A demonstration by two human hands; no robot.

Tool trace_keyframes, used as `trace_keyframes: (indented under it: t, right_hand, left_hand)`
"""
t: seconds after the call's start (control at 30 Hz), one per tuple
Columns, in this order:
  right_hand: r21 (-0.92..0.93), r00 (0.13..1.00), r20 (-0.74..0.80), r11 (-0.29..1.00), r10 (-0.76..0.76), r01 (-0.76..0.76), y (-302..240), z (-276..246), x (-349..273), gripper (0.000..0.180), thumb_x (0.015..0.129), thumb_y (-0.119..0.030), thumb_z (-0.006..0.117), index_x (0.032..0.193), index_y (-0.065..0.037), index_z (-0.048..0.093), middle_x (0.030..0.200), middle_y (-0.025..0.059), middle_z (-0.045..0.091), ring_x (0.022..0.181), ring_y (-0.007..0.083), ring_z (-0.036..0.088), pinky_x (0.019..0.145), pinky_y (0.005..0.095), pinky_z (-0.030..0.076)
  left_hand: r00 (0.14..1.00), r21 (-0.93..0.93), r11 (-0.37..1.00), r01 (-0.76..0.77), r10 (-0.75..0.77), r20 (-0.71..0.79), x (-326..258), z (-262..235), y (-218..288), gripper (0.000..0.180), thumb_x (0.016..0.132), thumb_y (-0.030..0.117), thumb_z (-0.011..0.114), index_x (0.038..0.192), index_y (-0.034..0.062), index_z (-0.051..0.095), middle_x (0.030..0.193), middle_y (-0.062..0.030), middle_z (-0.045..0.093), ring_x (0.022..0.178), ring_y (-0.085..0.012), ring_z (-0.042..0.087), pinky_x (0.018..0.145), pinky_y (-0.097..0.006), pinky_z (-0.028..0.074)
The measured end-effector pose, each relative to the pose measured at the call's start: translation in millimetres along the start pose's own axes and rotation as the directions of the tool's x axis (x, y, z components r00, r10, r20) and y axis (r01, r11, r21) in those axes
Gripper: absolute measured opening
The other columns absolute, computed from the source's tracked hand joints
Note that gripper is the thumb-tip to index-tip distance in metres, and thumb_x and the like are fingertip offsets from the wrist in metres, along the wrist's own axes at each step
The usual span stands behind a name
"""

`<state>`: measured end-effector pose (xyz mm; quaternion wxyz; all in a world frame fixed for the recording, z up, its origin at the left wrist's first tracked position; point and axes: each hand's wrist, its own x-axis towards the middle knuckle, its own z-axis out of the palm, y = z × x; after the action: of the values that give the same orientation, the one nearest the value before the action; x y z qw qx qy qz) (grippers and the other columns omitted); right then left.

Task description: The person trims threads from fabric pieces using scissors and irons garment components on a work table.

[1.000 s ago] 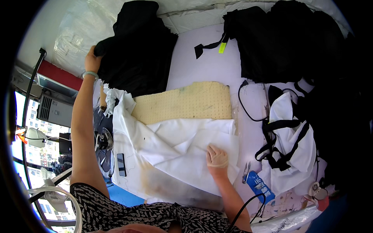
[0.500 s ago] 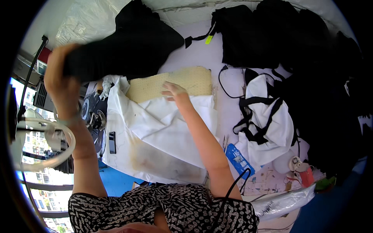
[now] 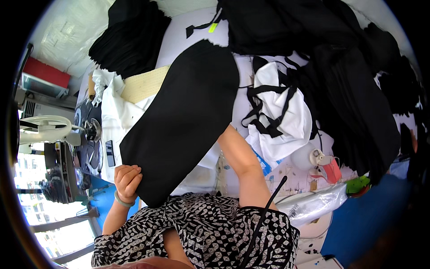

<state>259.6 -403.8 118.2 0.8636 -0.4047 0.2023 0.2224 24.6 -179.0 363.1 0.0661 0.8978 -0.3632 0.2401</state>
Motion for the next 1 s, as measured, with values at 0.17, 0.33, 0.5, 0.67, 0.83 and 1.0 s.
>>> trace_keyframes:
  t: [0.17,0.33,0.5,0.67,0.83,1.0]
  right_hand:
    - [0.059,0.999,0.016,0.997,0.040,-0.040,-2.2,15.4,60.9,0.040,0.094,-0.028,0.052,0.125,-0.003,0.059,0.122,0.0099,0.062,0.107,0.0216,0.063,0.081,0.0308,0.050]
    - [-0.060,0.997,-0.023,0.996,0.070,-0.072,13.9,26.0,88.6,0.041,0.094,-0.027,0.052,0.125,-0.003,0.058,0.122,0.0102,0.062,0.107,0.0221,0.063,0.082,0.0314,0.050]
    - [-0.318,0.951,-0.204,0.934,-0.234,0.161,17.3,5.8,8.5,0.040,0.094,-0.025,0.051,0.125,0.000,0.058,0.122,0.0119,0.062,0.105,0.0245,0.063,0.087,0.0352,0.049]
    - [-0.794,0.664,-0.042,0.428,-0.746,0.431,-0.7,8.3,12.9,0.035,0.096,-0.024,0.049,0.119,-0.001,0.062,0.118,0.0152,0.063,0.096,0.0266,0.063,0.089,0.0378,0.048]
    - [-0.985,0.871,-0.095,0.170,-0.481,-0.013,-68.9,36.5,-4.7,0.033,0.093,-0.025,0.055,0.117,-0.003,0.065,0.119,0.0181,0.062,0.108,0.0312,0.060,0.095,0.0357,0.045]
    - [-0.916,0.640,0.337,-0.084,-0.691,0.391,-93.2,65.2,40.8,0.050,0.089,-0.039,0.061,0.122,-0.002,0.061,0.116,0.0201,0.064,0.108,0.0334,0.060,0.096,0.0374,0.044]
  left_hand:
    - [0.997,0.182,0.983,-0.016,0.001,0.078,-17.1,-1.0,-12.2,0.028,0.063,0.006,0.068,0.091,0.0123,0.068,0.098,-0.0051,0.061,0.094,-0.0212,0.059,0.080,-0.036,0.049]
    - [0.940,0.199,0.947,0.250,-0.287,0.185,-93.4,39.2,-15.7,0.034,0.069,0.010,0.062,0.102,0.0095,0.069,0.103,-0.0080,0.061,0.099,-0.0238,0.059,0.090,-0.040,0.047]
    - [0.637,0.138,0.830,0.541,-0.511,0.576,-177.3,97.5,3.2,0.055,0.069,0.004,0.059,0.124,0.0049,0.060,0.121,-0.0163,0.054,0.118,-0.0338,0.049,0.108,-0.045,0.038]
    - [0.353,0.027,0.476,0.879,-0.689,0.633,-111.3,100.4,-51.6,0.019,0.080,0.016,0.056,0.083,0.0025,0.069,0.077,-0.0167,0.064,0.075,-0.0348,0.063,0.067,-0.044,0.051]
    - [0.341,-0.292,0.273,0.917,-0.915,0.215,-60.8,177.2,-167.0,0.019,0.087,0.020,0.067,0.094,0.0021,0.067,0.087,-0.0137,0.066,0.078,-0.0281,0.065,0.070,-0.037,0.051]
    - [0.237,-0.404,0.141,0.904,-0.951,0.198,-25.0,261.5,-273.1,0.029,0.084,0.027,0.071,0.096,0.0003,0.069,0.089,-0.0148,0.069,0.078,-0.0258,0.065,0.074,-0.036,0.051]
